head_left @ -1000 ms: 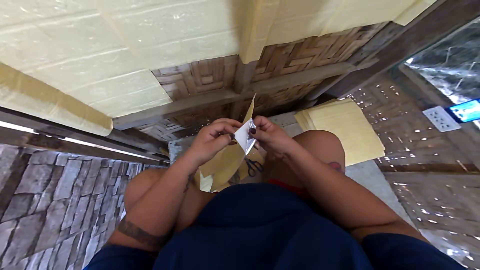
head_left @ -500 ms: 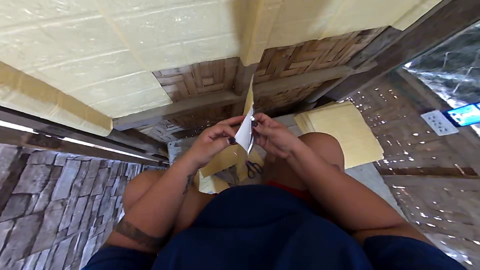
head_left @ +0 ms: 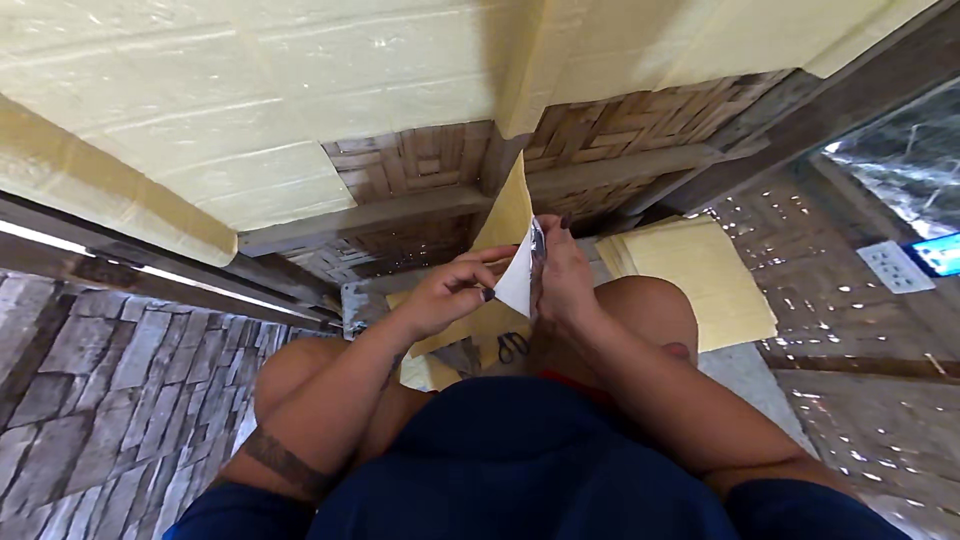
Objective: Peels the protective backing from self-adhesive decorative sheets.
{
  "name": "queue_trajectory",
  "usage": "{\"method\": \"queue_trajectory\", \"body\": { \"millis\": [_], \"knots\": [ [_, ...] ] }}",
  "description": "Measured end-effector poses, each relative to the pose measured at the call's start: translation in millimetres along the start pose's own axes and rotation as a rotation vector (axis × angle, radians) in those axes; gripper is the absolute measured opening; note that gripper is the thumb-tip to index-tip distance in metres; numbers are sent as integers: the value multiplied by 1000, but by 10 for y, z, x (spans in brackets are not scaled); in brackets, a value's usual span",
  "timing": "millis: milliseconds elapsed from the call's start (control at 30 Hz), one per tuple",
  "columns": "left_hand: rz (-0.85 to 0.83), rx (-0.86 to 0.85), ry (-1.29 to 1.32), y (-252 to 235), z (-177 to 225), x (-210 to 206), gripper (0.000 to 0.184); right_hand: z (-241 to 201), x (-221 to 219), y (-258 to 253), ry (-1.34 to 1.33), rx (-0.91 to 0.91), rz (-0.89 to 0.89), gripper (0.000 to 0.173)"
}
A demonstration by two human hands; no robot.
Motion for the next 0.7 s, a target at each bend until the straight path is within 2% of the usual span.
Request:
{"method": "queue_trajectory", "body": {
  "millis": [167, 400, 500, 667, 700],
  "knots": [
    [-33, -40, 20, 3, 23, -1, 32, -72, -24, -58, -62, 147, -223, 16],
    [-102, 73, 250, 43, -11, 63, 46, -166, -102, -45, 34, 197, -198, 16],
    [-130, 49, 370, 48, 61, 61, 55, -183, -90, -50, 39, 188, -167, 18],
    [124, 130, 205, 20, -20, 114, 77, -142, -196, 29, 261, 405, -275, 14],
    [168, 160, 161, 24, -40, 127, 75, -110, -233, 55, 350, 445, -286, 17]
  ]
}}
Point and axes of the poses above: each hand's wrist, its own y-axis away from the middle knuckle, its own x-axis out of the back of the hand, z = x × y, the point moved 6 cm from there along -y, towards the middle knuckle, and after that the axes turned 5 degrees about -x, right-handed, at the moved point
